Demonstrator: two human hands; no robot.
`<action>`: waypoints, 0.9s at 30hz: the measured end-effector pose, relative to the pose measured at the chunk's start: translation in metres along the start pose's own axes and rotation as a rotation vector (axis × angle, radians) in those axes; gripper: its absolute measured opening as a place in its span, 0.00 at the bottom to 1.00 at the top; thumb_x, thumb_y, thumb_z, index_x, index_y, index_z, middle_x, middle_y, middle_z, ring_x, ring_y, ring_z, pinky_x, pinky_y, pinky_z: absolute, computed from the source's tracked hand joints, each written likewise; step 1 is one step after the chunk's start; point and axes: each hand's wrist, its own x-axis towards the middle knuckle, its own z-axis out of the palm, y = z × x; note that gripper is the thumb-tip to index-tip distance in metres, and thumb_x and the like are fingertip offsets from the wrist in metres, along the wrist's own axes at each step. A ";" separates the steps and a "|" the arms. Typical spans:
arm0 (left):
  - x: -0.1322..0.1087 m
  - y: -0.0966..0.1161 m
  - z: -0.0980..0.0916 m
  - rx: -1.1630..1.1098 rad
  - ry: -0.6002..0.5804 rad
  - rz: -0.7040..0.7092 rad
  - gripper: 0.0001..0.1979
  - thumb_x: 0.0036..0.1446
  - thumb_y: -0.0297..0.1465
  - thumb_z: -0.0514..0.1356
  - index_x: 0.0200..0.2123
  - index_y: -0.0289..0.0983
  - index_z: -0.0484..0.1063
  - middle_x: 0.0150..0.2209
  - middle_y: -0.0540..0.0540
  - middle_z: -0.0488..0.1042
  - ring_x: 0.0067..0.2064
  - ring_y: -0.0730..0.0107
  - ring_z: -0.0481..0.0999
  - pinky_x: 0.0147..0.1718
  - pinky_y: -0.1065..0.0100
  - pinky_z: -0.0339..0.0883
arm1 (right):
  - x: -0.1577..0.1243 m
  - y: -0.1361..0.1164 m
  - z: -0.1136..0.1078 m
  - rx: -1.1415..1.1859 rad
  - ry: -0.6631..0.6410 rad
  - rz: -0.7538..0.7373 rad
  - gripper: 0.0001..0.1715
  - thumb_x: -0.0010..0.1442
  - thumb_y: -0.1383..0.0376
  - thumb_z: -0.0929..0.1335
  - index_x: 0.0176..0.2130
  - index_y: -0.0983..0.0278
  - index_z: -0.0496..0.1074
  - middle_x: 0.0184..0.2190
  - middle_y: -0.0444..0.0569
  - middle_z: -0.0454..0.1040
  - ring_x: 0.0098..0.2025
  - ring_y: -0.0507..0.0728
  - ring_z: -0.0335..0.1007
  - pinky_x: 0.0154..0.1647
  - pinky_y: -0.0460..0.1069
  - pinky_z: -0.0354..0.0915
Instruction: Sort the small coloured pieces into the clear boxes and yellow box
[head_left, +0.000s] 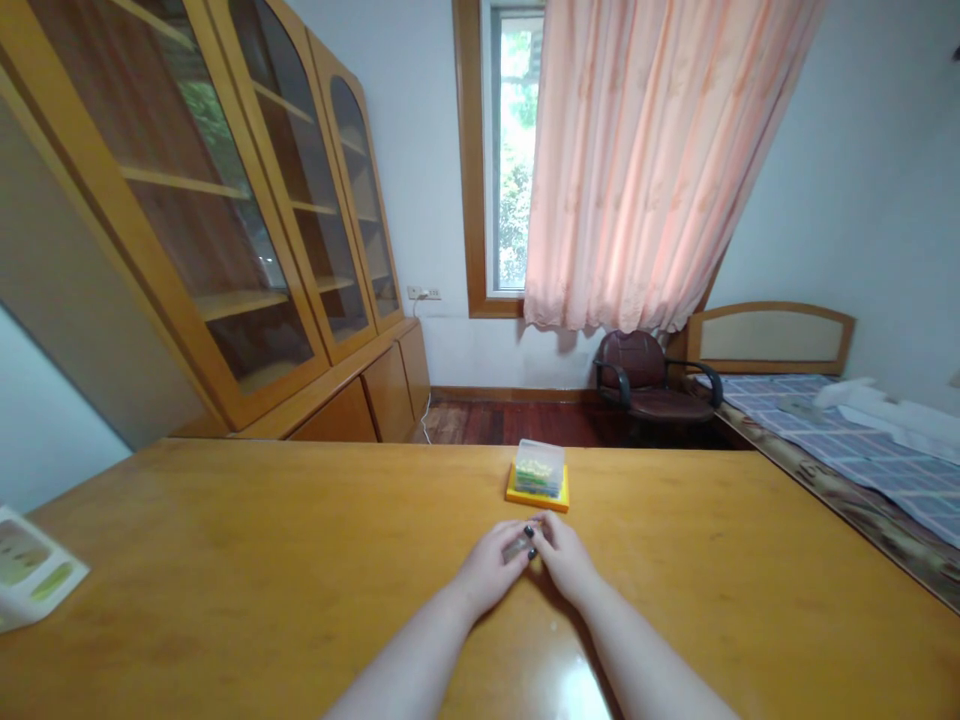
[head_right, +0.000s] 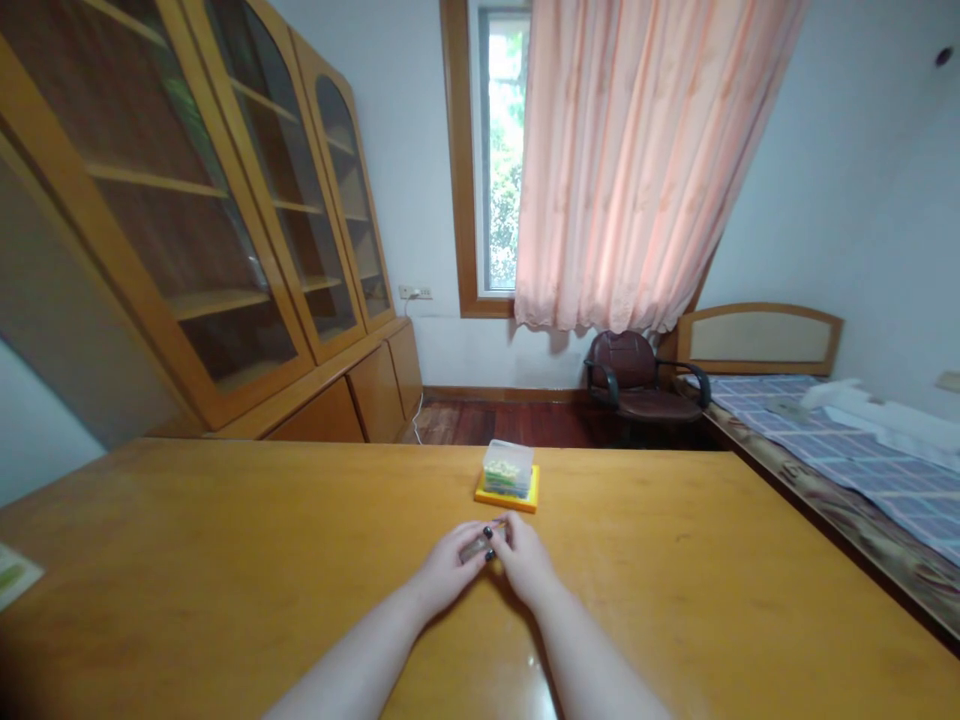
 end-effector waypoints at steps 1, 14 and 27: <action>0.000 -0.002 0.001 -0.015 0.014 0.012 0.20 0.54 0.31 0.55 0.51 0.41 0.67 0.51 0.45 0.68 0.53 0.65 0.65 0.55 0.62 0.57 | -0.001 0.001 0.001 0.019 0.005 -0.019 0.20 0.56 0.50 0.61 0.40 0.63 0.65 0.33 0.49 0.73 0.35 0.57 0.69 0.36 0.50 0.61; -0.004 0.004 -0.005 -0.201 -0.057 0.020 0.20 0.59 0.39 0.51 0.53 0.40 0.66 0.51 0.44 0.69 0.53 0.63 0.67 0.54 0.60 0.57 | -0.001 0.007 0.007 0.146 0.023 -0.031 0.21 0.55 0.53 0.62 0.45 0.63 0.62 0.27 0.45 0.70 0.30 0.56 0.67 0.31 0.49 0.60; -0.008 -0.010 -0.010 -0.159 0.030 -0.056 0.21 0.58 0.41 0.50 0.52 0.39 0.67 0.52 0.43 0.69 0.54 0.61 0.66 0.55 0.58 0.55 | -0.025 -0.039 -0.030 0.014 0.468 -0.223 0.21 0.59 0.55 0.61 0.47 0.65 0.64 0.40 0.54 0.70 0.36 0.56 0.66 0.39 0.55 0.63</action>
